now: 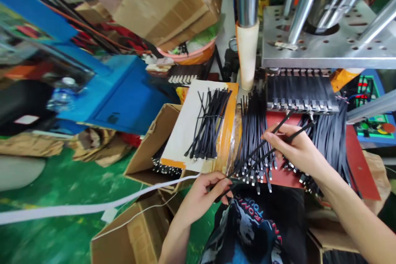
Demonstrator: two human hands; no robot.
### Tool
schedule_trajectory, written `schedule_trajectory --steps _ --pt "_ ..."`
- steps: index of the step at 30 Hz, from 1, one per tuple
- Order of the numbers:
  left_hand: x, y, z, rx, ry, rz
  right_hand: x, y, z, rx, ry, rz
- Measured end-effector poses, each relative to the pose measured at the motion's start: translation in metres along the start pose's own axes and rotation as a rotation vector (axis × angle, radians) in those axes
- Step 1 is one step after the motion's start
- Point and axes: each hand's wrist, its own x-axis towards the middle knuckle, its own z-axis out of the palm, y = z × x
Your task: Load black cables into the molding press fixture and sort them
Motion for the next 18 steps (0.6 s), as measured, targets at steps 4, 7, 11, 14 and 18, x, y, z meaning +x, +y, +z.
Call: schedule_trajectory --steps 4,7,11,14,18 --pt "-0.005 -0.009 -0.016 -0.059 0.249 0.067 0.075 -0.009 0.01 -0.119 -0.079 -0.163" --pt "0.002 -0.017 -0.023 -0.197 0.491 0.137 0.139 -0.018 0.035 -0.19 -0.12 -0.193" --pt "0.016 -0.023 -0.022 -0.426 0.692 0.222 0.174 -0.021 0.062 -0.318 -0.078 -0.088" --pt "0.016 -0.027 -0.018 -0.472 0.73 0.253 0.14 -0.013 0.043 -0.511 -0.099 -0.155" --pt "0.005 -0.025 -0.015 -0.34 0.666 0.207 0.074 -0.004 -0.042 -0.852 -0.054 -0.223"
